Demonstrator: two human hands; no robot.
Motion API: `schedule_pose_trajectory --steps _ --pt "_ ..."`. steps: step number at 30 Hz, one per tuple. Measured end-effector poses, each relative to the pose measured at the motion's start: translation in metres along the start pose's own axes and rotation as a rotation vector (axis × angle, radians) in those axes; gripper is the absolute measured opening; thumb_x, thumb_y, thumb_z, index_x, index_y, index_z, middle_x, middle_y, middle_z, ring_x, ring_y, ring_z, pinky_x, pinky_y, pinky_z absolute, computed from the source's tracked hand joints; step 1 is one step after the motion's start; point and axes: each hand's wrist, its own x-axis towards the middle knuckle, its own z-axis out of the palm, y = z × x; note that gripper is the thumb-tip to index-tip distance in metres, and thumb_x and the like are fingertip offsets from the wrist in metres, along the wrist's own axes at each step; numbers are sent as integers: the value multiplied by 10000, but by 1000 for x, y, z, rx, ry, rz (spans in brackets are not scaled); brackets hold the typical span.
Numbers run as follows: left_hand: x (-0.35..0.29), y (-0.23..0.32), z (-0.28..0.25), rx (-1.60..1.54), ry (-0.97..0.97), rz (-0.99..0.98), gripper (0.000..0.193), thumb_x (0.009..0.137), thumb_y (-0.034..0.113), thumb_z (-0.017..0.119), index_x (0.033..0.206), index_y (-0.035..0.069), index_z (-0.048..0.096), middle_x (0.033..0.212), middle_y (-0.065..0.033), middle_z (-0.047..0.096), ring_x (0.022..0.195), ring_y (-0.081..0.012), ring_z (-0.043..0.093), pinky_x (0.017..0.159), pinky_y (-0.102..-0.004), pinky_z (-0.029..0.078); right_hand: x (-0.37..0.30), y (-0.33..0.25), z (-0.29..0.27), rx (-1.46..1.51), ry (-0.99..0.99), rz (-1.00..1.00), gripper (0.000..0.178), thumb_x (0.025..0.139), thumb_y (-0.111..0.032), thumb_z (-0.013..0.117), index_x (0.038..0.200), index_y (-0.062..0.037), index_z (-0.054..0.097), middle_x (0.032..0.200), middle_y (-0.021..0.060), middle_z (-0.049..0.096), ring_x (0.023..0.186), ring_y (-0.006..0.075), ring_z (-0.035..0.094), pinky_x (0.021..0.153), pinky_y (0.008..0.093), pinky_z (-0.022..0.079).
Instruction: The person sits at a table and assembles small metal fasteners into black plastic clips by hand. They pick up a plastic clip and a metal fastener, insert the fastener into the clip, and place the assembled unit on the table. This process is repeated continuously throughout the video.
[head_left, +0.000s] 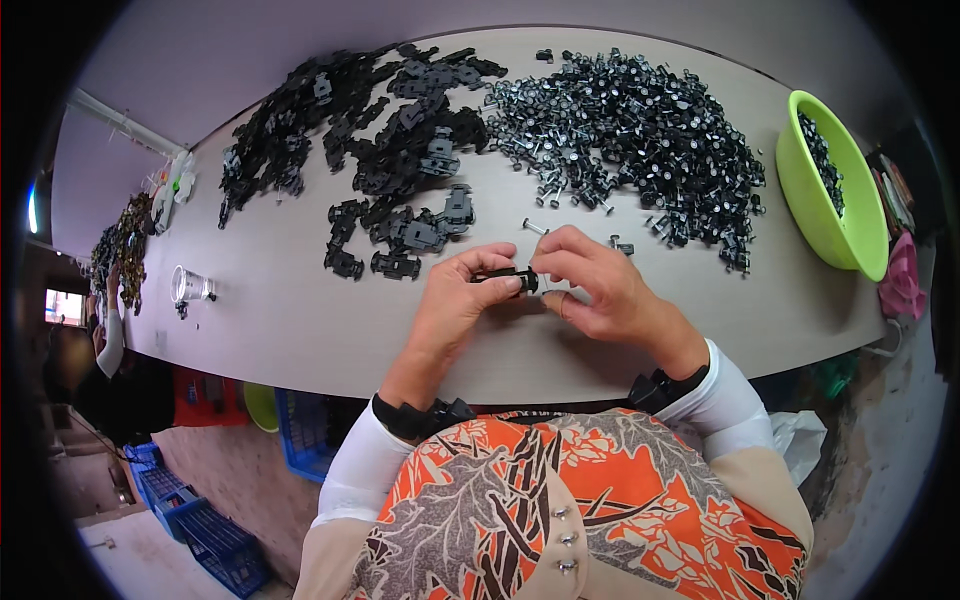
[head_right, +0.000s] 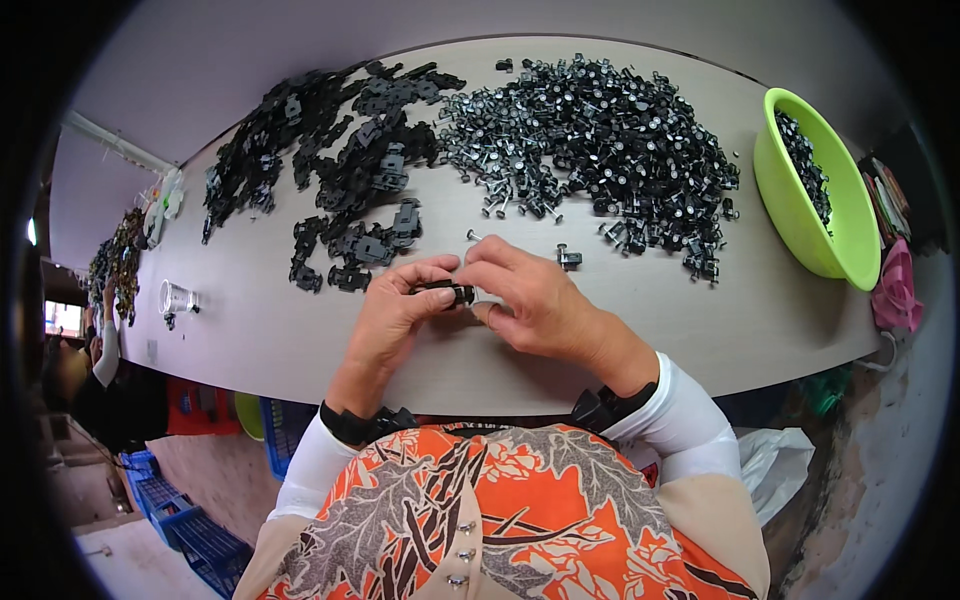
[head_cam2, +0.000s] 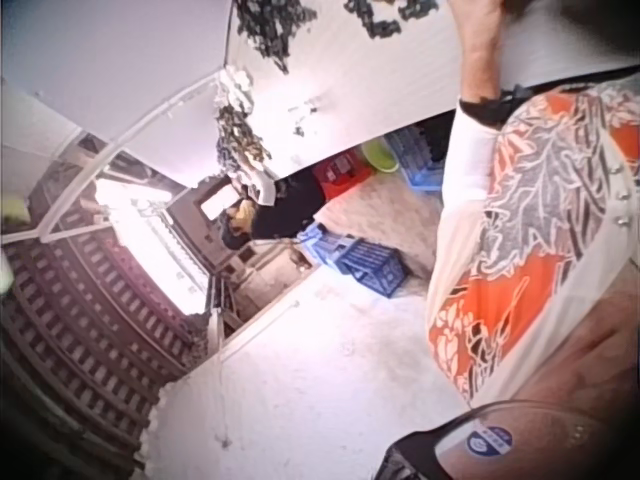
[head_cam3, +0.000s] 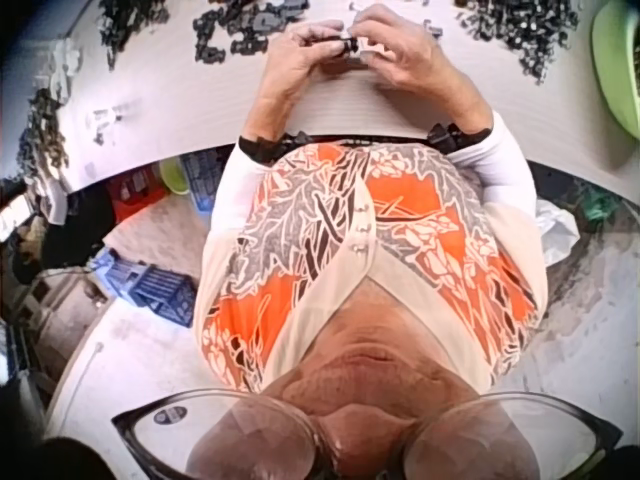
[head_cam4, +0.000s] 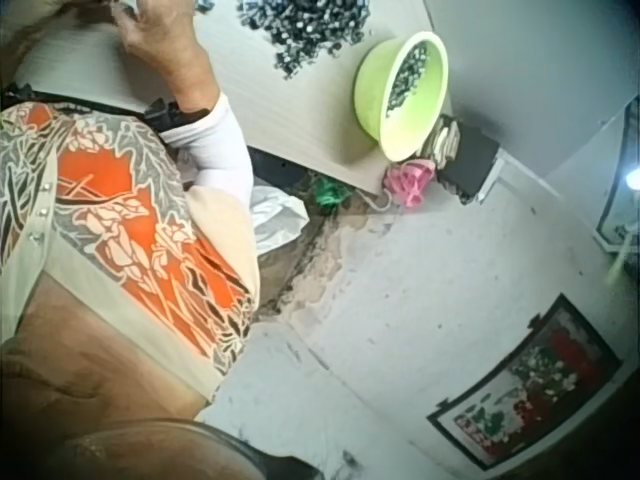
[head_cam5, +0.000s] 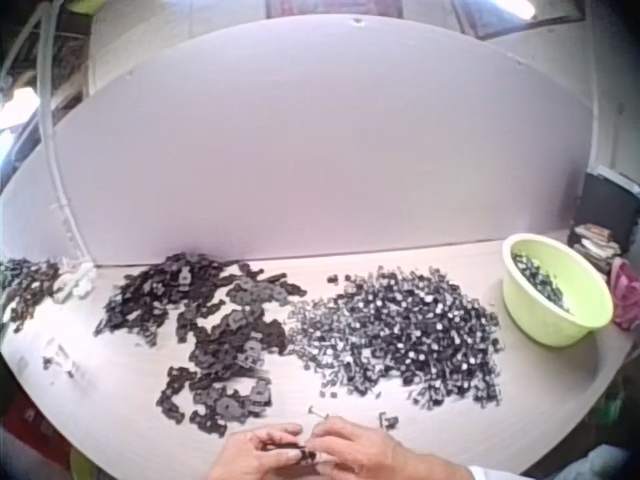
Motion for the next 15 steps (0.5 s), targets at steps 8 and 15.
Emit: schedule_pose_trajectory --steps 8,15 --pt "1 8 2 -165 -185 -315 151 910 168 616 906 26 566 804 -59 614 578 -121 585 458 -217 447 -1 1 6 -64 -8 -34 379 685 47 627 1049 -52 585 983 80 570 857 288 601 687 355 524" --pt "2 4 0 -298 -211 -419 161 922 187 582 883 31 569 754 -53 592 517 -119 528 405 -216 361 -2 -1 6 -96 -28 -52 336 674 55 625 991 -47 580 960 75 565 862 279 560 718 355 492"
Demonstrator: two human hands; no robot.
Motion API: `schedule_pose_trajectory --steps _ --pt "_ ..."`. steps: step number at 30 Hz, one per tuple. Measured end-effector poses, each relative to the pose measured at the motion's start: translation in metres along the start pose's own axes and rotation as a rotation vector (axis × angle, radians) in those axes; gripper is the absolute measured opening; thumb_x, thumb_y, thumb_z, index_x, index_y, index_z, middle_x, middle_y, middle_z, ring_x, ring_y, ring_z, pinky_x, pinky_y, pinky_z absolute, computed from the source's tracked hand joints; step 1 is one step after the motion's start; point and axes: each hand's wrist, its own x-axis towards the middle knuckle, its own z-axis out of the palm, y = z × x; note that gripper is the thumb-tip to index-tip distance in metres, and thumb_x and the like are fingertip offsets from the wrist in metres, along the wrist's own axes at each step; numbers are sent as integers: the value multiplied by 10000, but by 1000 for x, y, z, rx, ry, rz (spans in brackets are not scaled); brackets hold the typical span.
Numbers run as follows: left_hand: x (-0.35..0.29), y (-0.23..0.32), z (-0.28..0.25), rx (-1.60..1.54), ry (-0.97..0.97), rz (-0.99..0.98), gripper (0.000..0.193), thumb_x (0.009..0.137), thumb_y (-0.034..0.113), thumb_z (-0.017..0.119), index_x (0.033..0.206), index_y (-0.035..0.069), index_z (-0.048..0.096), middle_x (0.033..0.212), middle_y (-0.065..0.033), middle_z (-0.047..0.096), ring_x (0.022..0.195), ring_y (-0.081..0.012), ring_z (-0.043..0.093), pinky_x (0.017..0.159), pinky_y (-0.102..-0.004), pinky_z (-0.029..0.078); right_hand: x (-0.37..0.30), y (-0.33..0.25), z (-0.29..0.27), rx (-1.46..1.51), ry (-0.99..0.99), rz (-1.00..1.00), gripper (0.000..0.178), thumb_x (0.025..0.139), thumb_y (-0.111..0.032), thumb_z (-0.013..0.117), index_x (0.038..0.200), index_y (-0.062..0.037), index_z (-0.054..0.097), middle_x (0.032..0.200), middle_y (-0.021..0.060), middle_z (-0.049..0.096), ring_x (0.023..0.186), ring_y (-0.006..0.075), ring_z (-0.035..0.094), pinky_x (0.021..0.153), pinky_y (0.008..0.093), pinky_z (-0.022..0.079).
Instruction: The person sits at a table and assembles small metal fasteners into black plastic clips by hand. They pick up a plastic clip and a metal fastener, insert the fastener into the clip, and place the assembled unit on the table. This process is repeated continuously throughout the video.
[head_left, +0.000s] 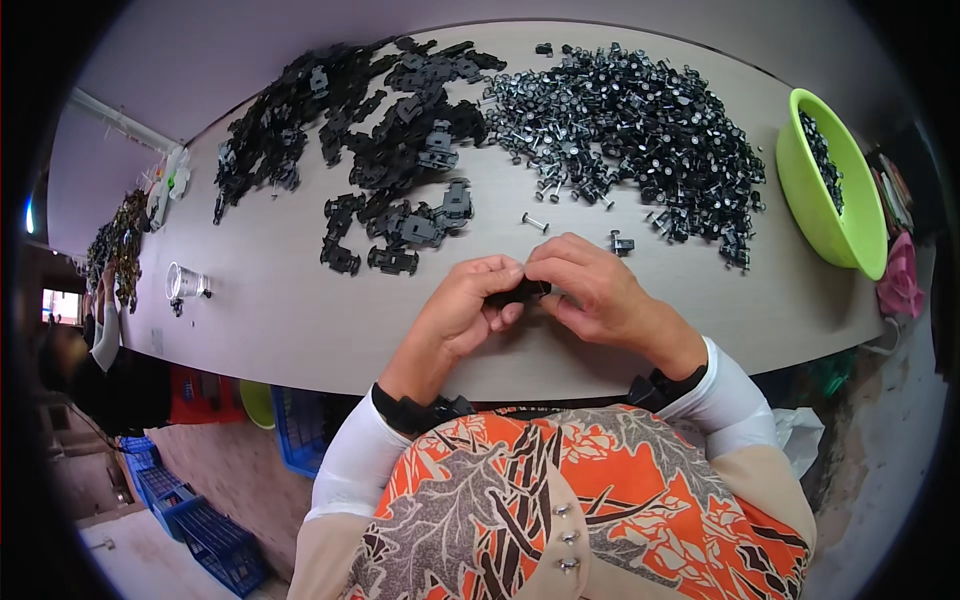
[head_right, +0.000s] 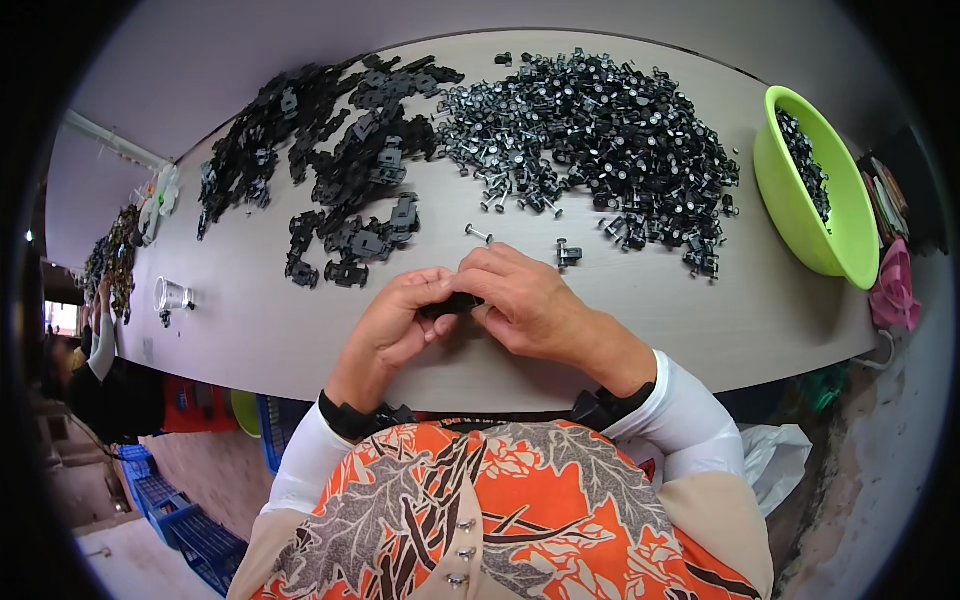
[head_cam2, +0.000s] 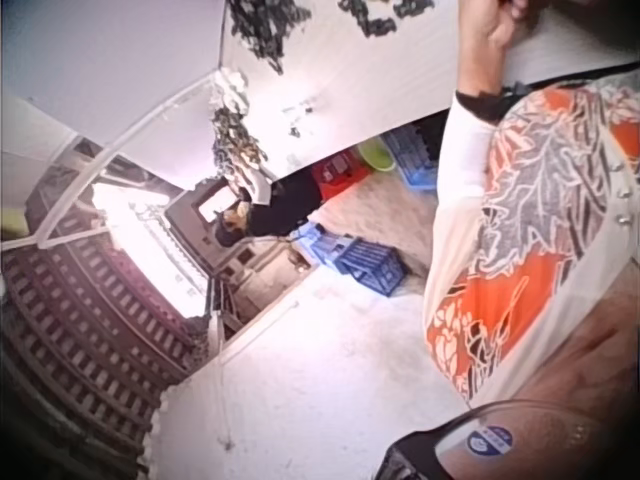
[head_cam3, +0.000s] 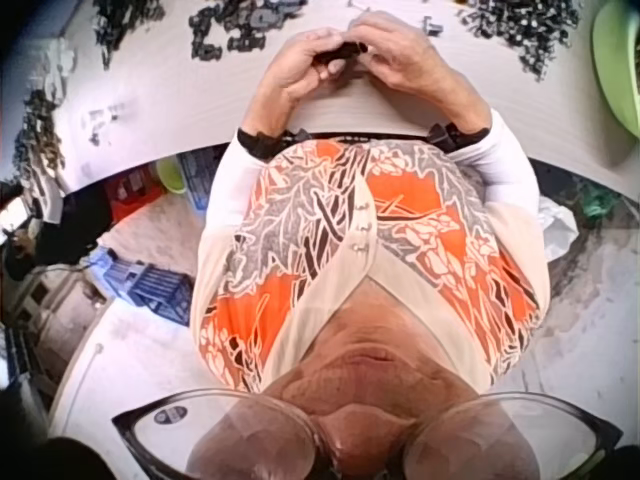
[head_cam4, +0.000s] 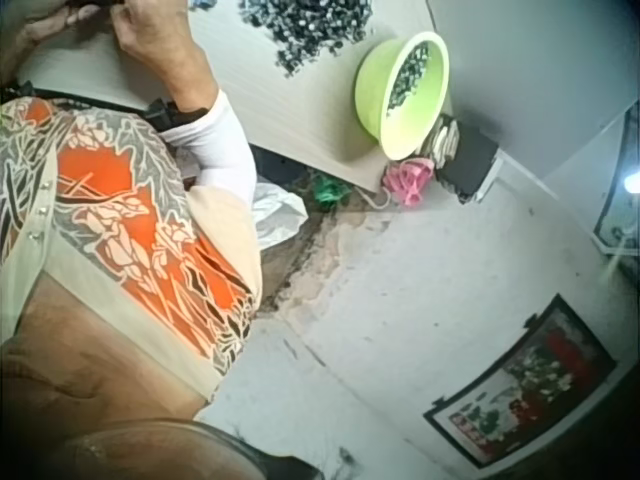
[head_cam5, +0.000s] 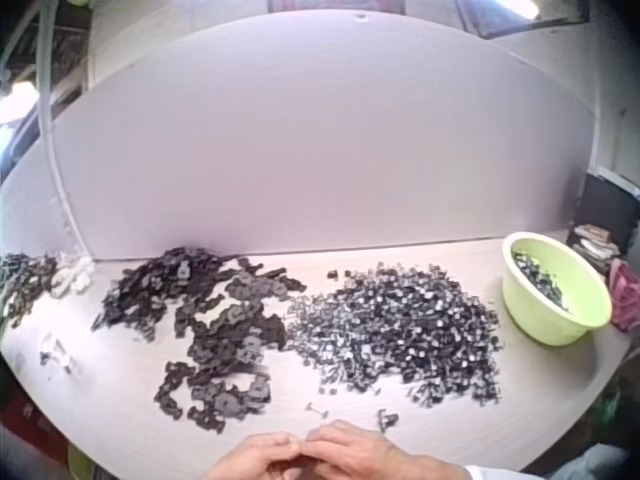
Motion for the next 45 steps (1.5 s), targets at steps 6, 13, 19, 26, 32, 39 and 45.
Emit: schedule_pose_trajectory --steps 6,13,19,26,32,39,45 --pt "-4 -2 4 -92 -55 -13 193 930 200 543 855 27 581 728 -62 579 498 -131 510 407 -223 347 -3 -5 0 61 39 24 273 653 75 650 881 -26 540 897 77 535 826 286 511 696 361 446" --pt "-2 0 10 7 -72 46 193 921 197 534 849 23 579 708 -64 578 487 -139 523 392 -229 345 -4 -12 4 69 83 47 332 663 61 674 968 -29 577 923 93 547 883 299 534 742 368 462" --pt "-4 0 12 144 27 38 121 871 118 614 899 9 570 759 -71 605 534 -150 602 428 -232 467 -16 -2 -39 105 31 340 295 697 59 632 977 -25 595 917 108 563 880 300 582 725 385 485" --pt "-4 4 13 95 40 27 183 903 131 596 1003 -18 560 878 -116 644 649 -205 678 532 -281 568 -31 37 -48 -333 -106 340 125 720 8 596 837 -16 633 831 94 583 724 283 597 632 362 480" --pt "-4 3 7 64 19 37 245 932 145 548 1079 -51 557 928 -145 652 714 -233 691 611 -294 589 -19 13 -45 235 -238 769 134 703 -103 594 743 6 660 583 99 604 510 136 536 502 279 418" --pt "-2 -1 0 72 0 61 274 932 156 548 1099 -60 566 969 -168 654 757 -250 697 654 -305 598 -17 22 -46 36 -103 852 117 738 -91 631 804 5 636 678 76 609 562 146 547 536 275 441" --pt "0 -2 0 54 -10 75 338 948 191 529 1143 -84 543 1007 -195 645 792 -272 697 671 -324 601 -32 23 -32 -170 -144 239 184 737 61 559 906 -8 582 906 118 554 690 286 585 625 351 480"
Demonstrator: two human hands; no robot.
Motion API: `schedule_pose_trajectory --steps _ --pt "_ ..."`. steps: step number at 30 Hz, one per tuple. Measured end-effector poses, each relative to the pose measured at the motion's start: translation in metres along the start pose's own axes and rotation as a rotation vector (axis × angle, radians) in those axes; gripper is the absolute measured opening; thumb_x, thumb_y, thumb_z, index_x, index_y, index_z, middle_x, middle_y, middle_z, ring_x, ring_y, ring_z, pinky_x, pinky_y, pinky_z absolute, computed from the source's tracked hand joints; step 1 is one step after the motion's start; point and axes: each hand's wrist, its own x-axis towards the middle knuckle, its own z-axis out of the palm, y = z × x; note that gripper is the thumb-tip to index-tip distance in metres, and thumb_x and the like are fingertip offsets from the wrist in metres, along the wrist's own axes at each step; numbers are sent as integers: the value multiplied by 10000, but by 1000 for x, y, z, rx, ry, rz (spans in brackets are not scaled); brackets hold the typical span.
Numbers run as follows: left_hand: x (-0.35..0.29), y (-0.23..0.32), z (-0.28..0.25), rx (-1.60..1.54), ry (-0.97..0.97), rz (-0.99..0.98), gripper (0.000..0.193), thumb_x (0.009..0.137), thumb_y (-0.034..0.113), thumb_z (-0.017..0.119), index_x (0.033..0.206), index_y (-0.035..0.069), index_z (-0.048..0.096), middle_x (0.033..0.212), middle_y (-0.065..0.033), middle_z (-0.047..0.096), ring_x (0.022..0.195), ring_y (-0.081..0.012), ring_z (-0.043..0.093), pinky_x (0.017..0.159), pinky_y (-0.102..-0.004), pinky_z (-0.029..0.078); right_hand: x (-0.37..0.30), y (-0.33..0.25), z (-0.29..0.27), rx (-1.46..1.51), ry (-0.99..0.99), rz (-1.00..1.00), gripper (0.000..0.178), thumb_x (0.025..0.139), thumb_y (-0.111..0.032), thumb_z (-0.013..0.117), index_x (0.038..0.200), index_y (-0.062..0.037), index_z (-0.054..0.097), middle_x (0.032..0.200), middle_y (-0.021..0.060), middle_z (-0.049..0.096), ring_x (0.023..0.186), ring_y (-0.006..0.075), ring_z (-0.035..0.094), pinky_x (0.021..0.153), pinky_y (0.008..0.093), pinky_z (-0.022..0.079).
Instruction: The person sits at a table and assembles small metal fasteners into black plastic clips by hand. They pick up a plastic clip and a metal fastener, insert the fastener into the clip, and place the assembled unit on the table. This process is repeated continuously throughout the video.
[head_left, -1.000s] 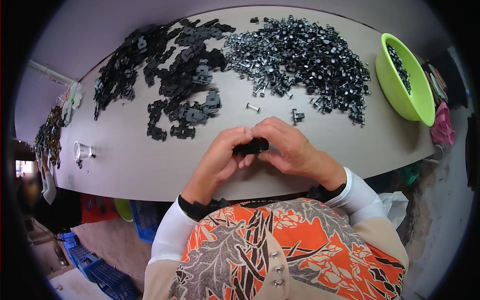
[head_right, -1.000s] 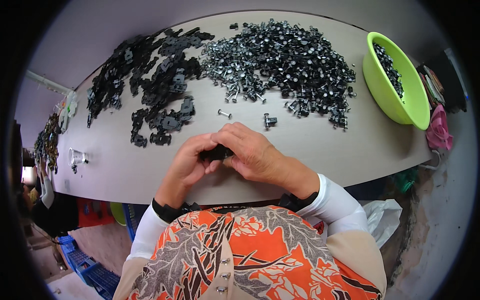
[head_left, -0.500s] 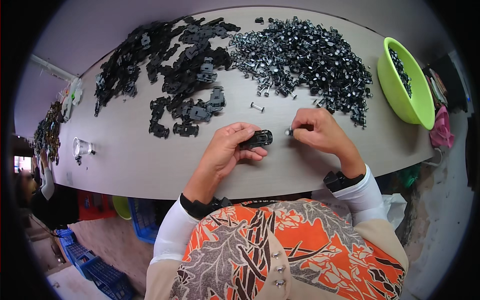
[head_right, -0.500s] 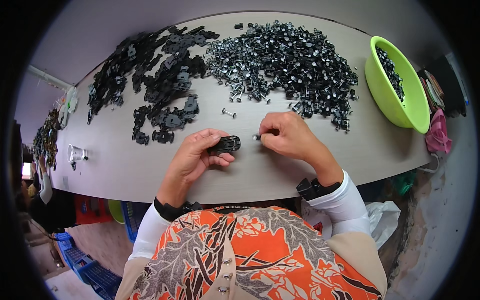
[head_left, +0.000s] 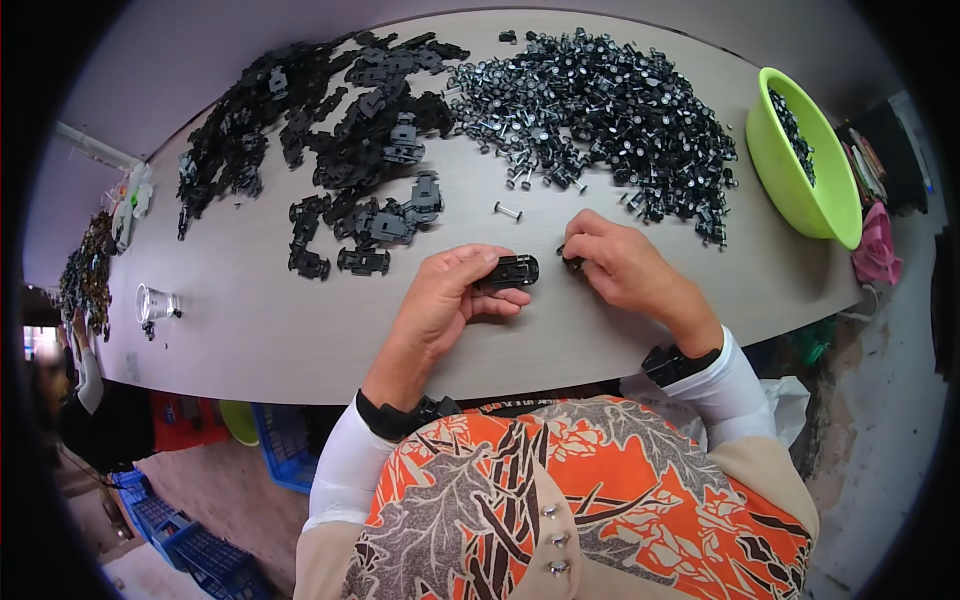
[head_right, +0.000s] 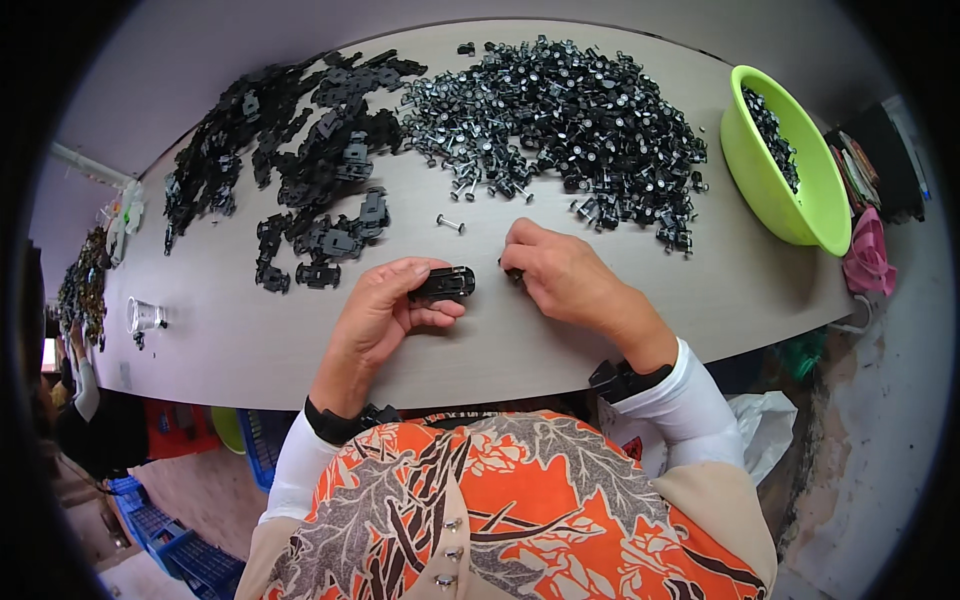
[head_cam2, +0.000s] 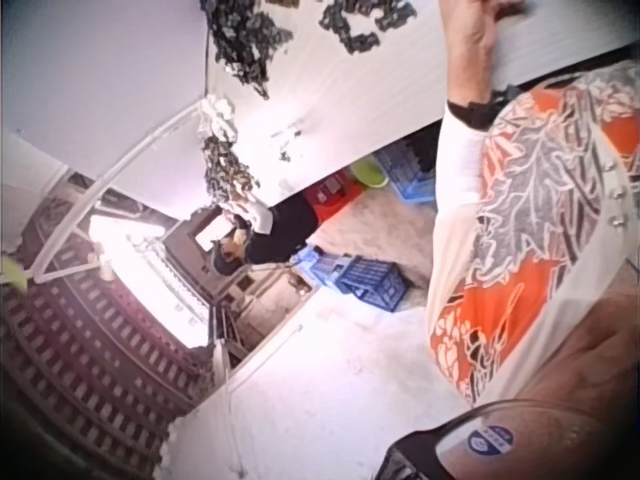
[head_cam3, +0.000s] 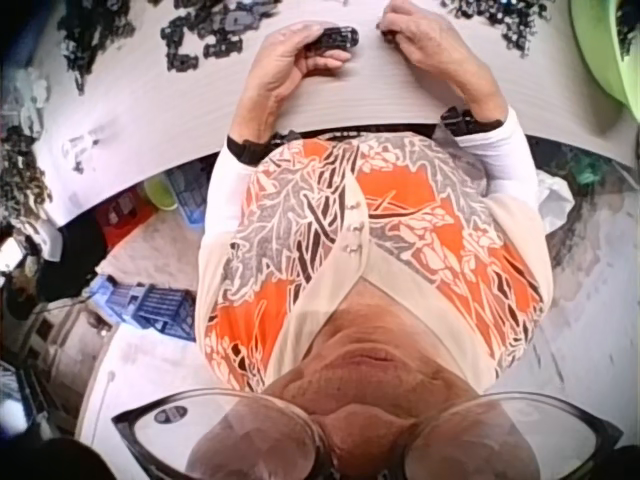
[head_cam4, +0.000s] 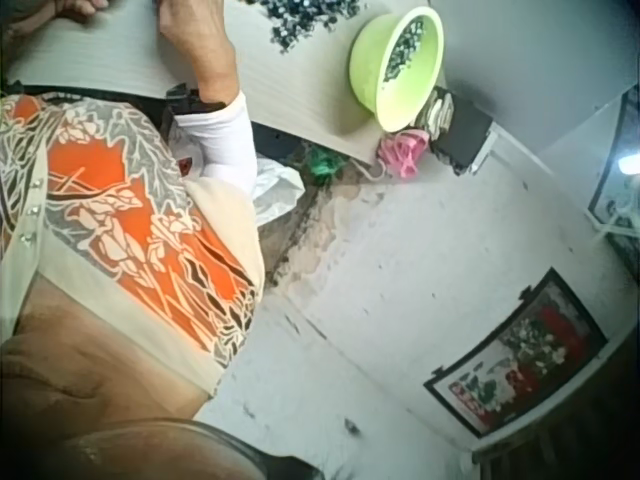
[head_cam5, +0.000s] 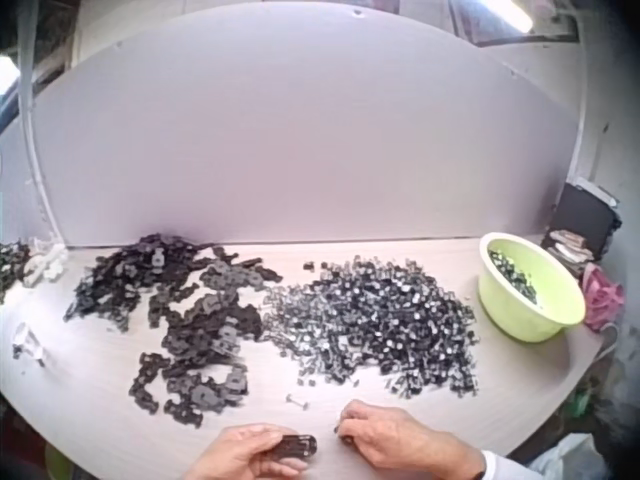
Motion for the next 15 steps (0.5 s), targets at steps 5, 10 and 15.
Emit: schedule_pose_trajectory --steps 5,10,15 --pt "-1 6 4 -109 -53 -56 369 982 222 460 1141 -103 529 1053 -206 630 897 -309 676 767 -371 584 9 -17 -2 114 63 10 170 730 75 557 874 -11 587 888 108 553 703 302 589 616 368 478" --pt "5 -6 -8 -303 -182 -89 401 992 240 408 1162 -105 522 1079 -218 623 964 -333 649 854 -433 551 23 -48 20 176 186 -119 156 730 67 578 865 -11 594 868 102 543 667 269 591 569 353 480" --pt "0 -4 -8 -227 -172 -51 306 970 193 489 1100 -76 556 1048 -182 636 921 -285 668 826 -391 571 25 -45 31 154 200 -88 165 717 76 592 854 -14 616 871 104 546 637 259 588 557 346 486"
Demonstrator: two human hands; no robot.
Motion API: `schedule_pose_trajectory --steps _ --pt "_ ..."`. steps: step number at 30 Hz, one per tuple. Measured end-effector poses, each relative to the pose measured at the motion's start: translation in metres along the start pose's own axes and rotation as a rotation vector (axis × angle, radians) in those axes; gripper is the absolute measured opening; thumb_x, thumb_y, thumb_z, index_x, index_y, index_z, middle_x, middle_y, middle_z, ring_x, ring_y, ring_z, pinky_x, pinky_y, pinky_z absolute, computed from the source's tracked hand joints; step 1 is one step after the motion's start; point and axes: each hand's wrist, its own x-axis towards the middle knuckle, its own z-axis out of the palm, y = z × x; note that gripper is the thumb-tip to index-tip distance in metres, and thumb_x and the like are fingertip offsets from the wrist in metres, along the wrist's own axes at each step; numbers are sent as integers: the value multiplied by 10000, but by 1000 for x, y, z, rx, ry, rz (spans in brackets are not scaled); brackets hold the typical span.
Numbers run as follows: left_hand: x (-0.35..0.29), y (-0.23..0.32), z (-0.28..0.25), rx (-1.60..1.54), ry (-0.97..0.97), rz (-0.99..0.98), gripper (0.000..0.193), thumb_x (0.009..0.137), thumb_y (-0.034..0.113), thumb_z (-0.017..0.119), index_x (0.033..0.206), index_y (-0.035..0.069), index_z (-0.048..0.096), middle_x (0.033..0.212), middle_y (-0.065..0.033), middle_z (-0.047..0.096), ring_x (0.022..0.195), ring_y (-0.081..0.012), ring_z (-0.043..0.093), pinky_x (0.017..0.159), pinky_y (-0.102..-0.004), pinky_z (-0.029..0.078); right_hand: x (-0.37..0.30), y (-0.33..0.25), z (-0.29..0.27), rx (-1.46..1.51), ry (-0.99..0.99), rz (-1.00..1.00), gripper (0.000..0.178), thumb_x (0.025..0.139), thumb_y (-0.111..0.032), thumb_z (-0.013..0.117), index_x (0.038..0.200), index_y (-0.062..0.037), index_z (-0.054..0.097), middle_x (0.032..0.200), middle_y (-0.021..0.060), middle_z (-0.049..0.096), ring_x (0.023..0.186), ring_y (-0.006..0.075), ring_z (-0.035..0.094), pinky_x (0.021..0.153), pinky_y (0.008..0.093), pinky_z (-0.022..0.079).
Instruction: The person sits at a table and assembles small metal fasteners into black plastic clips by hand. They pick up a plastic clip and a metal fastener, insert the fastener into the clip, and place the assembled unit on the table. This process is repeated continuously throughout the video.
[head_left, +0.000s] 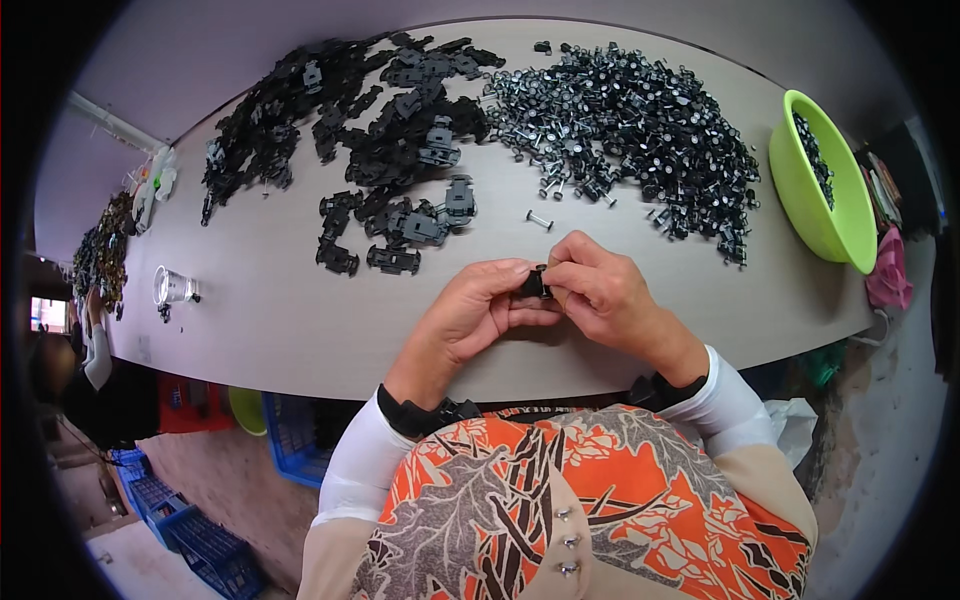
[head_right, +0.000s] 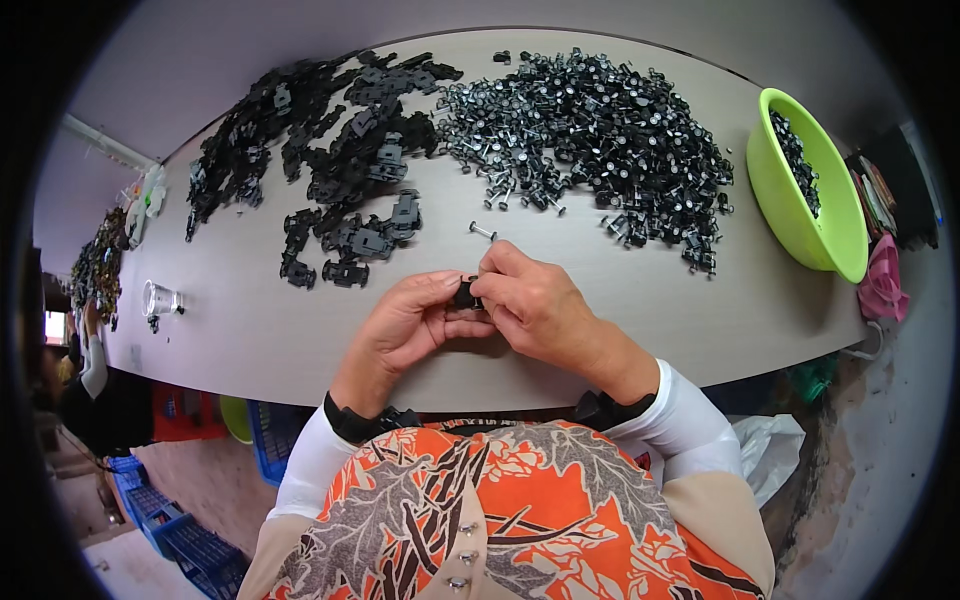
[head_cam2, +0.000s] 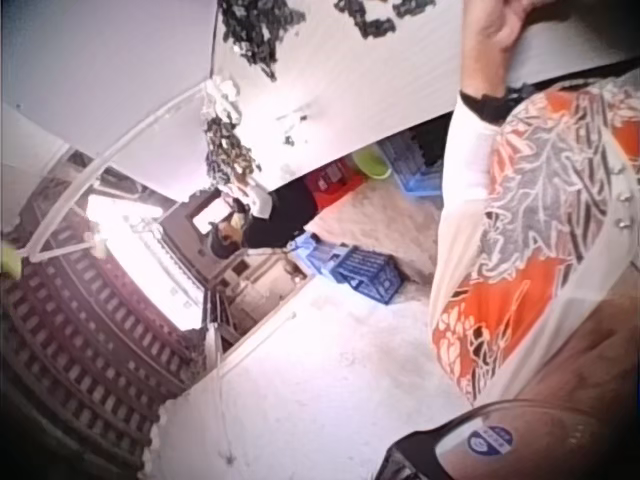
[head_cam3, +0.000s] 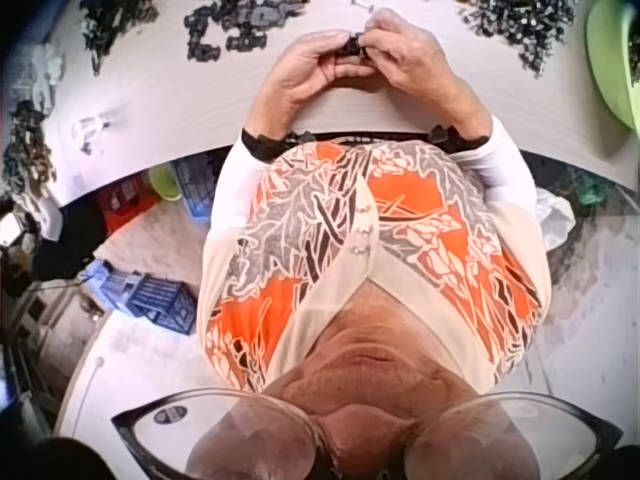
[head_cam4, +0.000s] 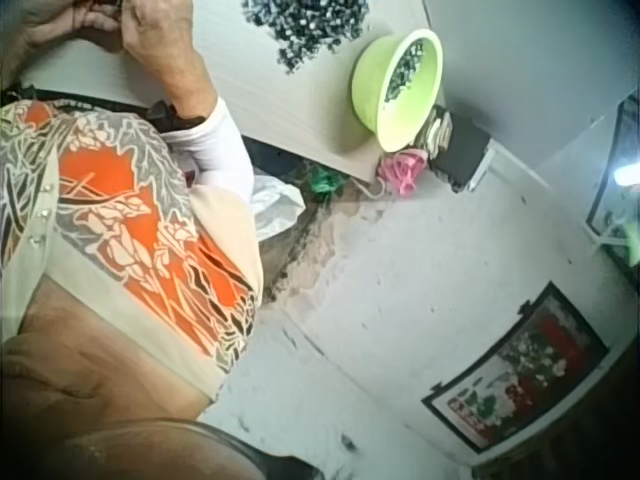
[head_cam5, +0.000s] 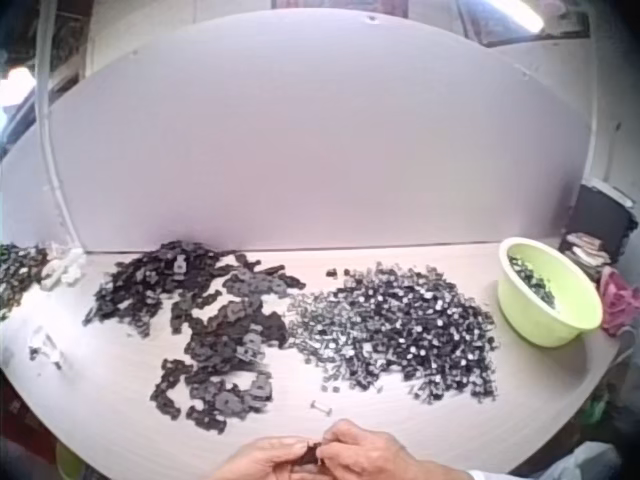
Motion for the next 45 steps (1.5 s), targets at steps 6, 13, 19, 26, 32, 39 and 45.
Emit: schedule_pose_trajectory --steps 6,13,19,26,32,39,45 --pt "0 -3 4 101 41 35 266 955 236 551 972 -26 592 938 -134 652 840 -216 676 767 -343 588 0 -2 4 20 7 59 130 720 76 585 824 0 601 848 112 532 622 284 581 537 367 475" --pt "-3 -6 2 300 38 90 283 961 273 540 949 -7 581 920 -102 647 798 -189 662 736 -341 586 7 -11 3 -59 -136 57 134 724 64 563 832 -16 560 841 133 528 635 347 577 542 403 480" --pt "-15 -3 11 342 143 73 169 903 154 621 862 9 544 833 -81 627 687 -166 646 633 -300 572 7 -18 12 145 -91 38 327 720 58 569 1023 -59 529 863 126 529 690 352 591 575 408 497" --pt "-40 -5 11 421 335 217 234 804 32 686 763 64 458 712 -67 593 561 -131 619 474 -232 502 14 6 3 248 -161 4 299 725 36 587 1012 -49 568 843 108 566 695 306 606 597 373 497" --pt "-81 -5 0 432 495 306 243 807 42 694 760 72 457 698 -71 592 526 -127 599 472 -219 483 35 57 -31 -123 62 129 191 748 17 601 935 -20 592 833 101 586 693 278 617 595 349 487" --pt "-169 12 -15 647 702 348 211 781 29 707 722 55 506 676 -55 600 535 -112 589 487 -216 473 37 54 3 -245 -113 16 145 758 -22 615 897 -32 575 882 108 574 737 329 600 632 411 478" --pt "-250 16 -43 1310 1094 45 181 727 74 745 694 -12 590 597 -29 581 551 -67 544 499 -226 410 38 46 -6 -156 -219 180 181 753 -29 618 928 -27 572 884 117 556 776 333 596 666 408 474"
